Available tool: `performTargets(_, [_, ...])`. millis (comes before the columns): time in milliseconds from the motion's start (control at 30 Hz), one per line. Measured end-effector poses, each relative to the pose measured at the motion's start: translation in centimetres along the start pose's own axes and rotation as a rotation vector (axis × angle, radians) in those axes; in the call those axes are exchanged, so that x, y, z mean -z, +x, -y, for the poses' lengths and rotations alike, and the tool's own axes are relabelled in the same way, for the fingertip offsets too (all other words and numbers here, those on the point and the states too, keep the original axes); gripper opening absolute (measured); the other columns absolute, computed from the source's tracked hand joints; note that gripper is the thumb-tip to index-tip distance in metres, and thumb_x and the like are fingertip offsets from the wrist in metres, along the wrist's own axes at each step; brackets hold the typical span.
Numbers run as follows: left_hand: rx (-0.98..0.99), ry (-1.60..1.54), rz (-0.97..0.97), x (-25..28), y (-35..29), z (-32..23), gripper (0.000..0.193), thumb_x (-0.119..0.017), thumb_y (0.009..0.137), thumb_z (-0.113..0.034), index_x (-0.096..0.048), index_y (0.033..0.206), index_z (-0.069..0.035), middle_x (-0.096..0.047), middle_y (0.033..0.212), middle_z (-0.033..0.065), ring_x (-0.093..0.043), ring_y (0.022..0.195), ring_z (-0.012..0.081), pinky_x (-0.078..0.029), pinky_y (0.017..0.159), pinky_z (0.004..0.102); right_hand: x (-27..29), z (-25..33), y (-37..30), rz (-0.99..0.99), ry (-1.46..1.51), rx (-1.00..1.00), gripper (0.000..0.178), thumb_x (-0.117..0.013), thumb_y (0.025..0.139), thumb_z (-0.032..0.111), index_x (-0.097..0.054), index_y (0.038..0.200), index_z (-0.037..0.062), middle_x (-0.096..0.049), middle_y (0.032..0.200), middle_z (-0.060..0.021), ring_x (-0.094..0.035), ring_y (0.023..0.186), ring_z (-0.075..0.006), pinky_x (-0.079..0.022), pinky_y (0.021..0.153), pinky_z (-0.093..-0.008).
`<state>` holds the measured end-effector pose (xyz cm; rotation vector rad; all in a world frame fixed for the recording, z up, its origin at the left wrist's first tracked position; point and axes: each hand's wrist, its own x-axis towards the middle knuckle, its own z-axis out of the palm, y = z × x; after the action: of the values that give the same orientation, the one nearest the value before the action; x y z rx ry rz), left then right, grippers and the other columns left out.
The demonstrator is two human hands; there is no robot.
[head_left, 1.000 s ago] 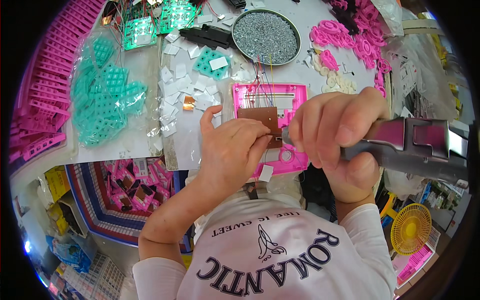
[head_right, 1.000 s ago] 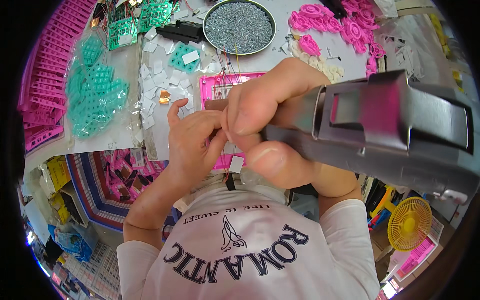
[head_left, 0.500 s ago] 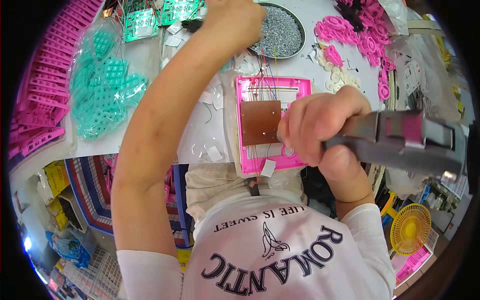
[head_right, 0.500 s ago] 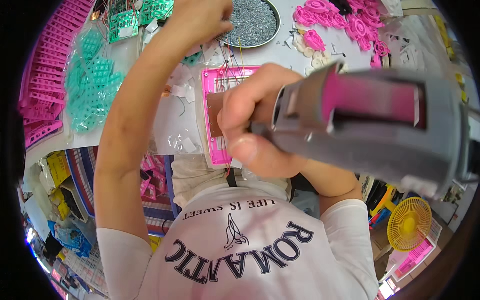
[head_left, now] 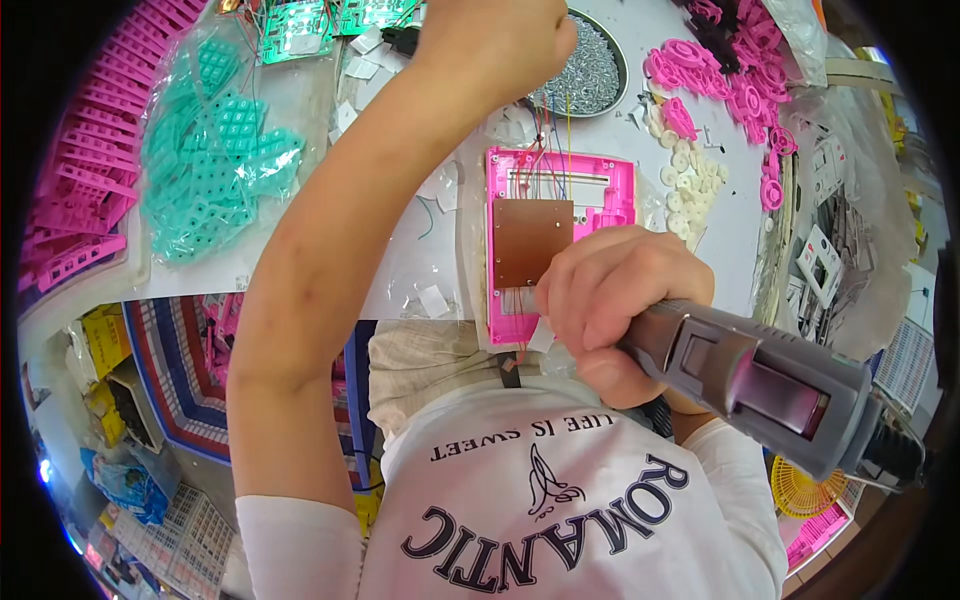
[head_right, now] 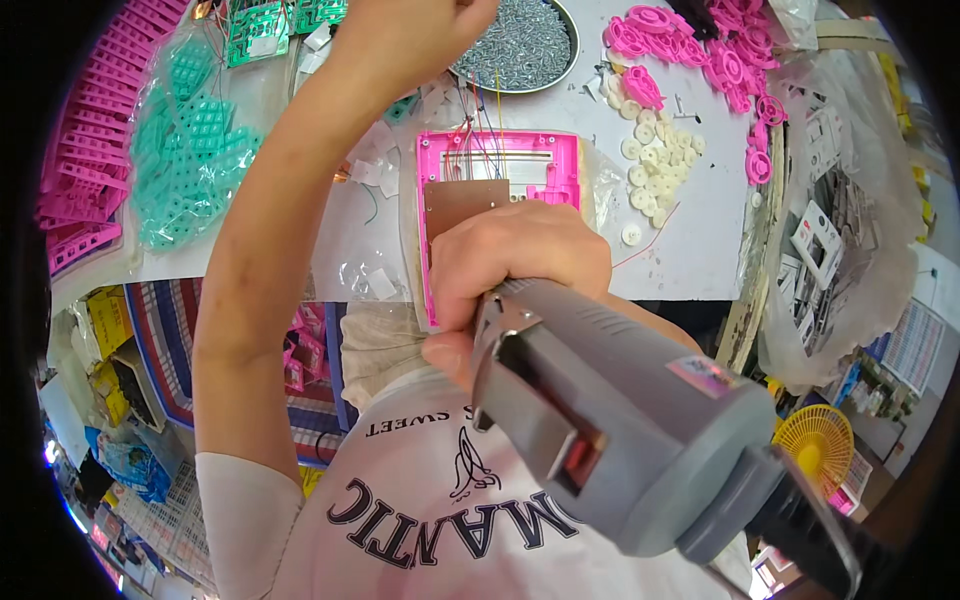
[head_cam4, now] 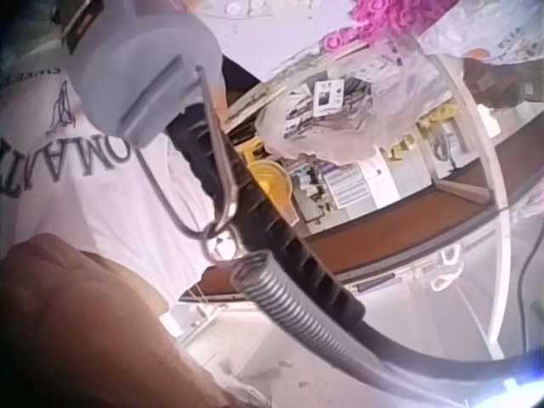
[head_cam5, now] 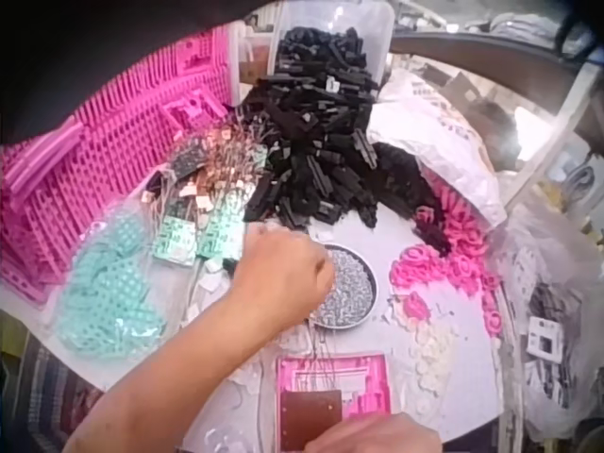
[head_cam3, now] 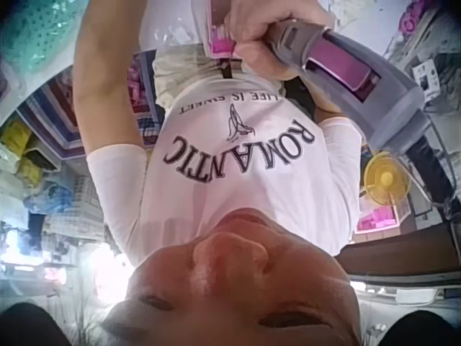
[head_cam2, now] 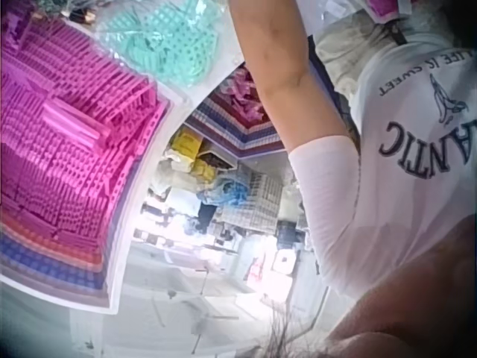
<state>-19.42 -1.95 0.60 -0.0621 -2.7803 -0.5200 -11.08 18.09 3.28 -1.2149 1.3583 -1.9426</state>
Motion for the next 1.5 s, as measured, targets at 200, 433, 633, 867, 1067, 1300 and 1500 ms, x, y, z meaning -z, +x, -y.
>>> performTargets(200, [-0.117, -0.179, -0.159, 3.9, -8.5, -0.3, 0.010, -0.073, 0.086, -0.019, -0.071, 0.093, -0.013, -0.072, 0.093, 0.0022, -0.065, 0.092, 0.0227, -0.034, 0.097, 0.0477, 0.8, 1.4, 0.3, -0.019, 0.044, -0.120, 0.021, -0.079, 0.084, 0.013, -0.060, 0.093, 0.0067, -0.060, 0.066, -0.0025, -0.055, 0.054, -0.0147, -0.044, 0.049, -0.0300])
performTargets(433, [-0.095, -0.471, 0.052, 2.7, -17.9, -3.8, 0.014, -0.078, 0.080, -0.013, -0.070, 0.091, -0.016, -0.068, 0.087, -0.0045, -0.062, 0.085, 0.0167, -0.034, 0.096, 0.0477, 0.7, 2.9, 1.7, -0.099, 0.108, -0.020, 0.035, -0.076, 0.092, 0.045, -0.055, 0.098, 0.0173, -0.058, 0.064, 0.0066, -0.055, 0.051, -0.0096, -0.047, 0.051, -0.0275])
performTargets(633, [-0.035, -0.469, -0.038, 2.0, -18.8, -4.2, 0.017, -0.082, 0.075, -0.011, -0.069, 0.085, -0.015, -0.066, 0.082, -0.0040, -0.061, 0.078, 0.0170, -0.034, 0.095, 0.0470, -0.2, 2.8, 1.8, -0.109, 0.077, -0.074, 0.036, -0.075, 0.092, 0.046, -0.055, 0.099, 0.0171, -0.058, 0.063, 0.0060, -0.054, 0.050, -0.0104, -0.049, 0.054, -0.0288])
performTargets(867, [-0.087, -0.393, -0.119, 2.1, -18.7, -3.9, 0.019, -0.083, 0.073, -0.014, -0.067, 0.084, -0.015, -0.064, 0.081, -0.0036, -0.060, 0.078, 0.0176, -0.033, 0.094, 0.0462, -0.5, 2.7, 2.3, -0.089, 0.080, -0.073, 0.036, -0.075, 0.092, 0.045, -0.055, 0.099, 0.0170, -0.057, 0.062, 0.0059, -0.054, 0.052, -0.0114, -0.049, 0.056, -0.0298])
performTargets(1067, [0.078, -0.389, -0.133, 3.1, -18.9, -4.2, 0.027, -0.084, 0.074, -0.019, -0.064, 0.092, -0.015, -0.063, 0.087, -0.0031, -0.059, 0.087, 0.0185, -0.031, 0.093, 0.0446, -1.3, 1.1, 2.7, -0.246, 0.003, -0.085, 0.035, -0.072, 0.096, 0.042, -0.052, 0.103, 0.0142, -0.052, 0.064, 0.0035, -0.049, 0.055, -0.0112, -0.043, 0.054, -0.0293])
performTargets(1300, [0.152, -0.366, -0.099, 4.3, -22.3, -3.5, 0.026, -0.085, 0.073, -0.015, -0.063, 0.087, -0.013, -0.064, 0.083, 0.0012, -0.060, 0.083, 0.0214, -0.036, 0.087, 0.0398, 0.1, -1.6, 3.6, -0.148, -0.084, -0.021, 0.032, -0.070, 0.098, 0.035, -0.050, 0.101, 0.0099, -0.049, 0.062, 0.0009, -0.044, 0.054, -0.0107, -0.039, 0.052, -0.0282])
performTargets(1500, [0.131, -0.604, -0.100, 2.8, -24.3, -4.5, 0.023, -0.083, 0.072, -0.005, -0.062, 0.082, -0.008, -0.062, 0.078, 0.0063, -0.061, 0.069, 0.0276, -0.047, 0.059, 0.0385, 0.4, -2.7, 3.3, -0.058, -0.300, -0.061, 0.030, -0.072, 0.096, 0.030, -0.050, 0.099, 0.0084, -0.051, 0.062, -0.0010, -0.045, 0.052, -0.0105, -0.039, 0.049, -0.0291])
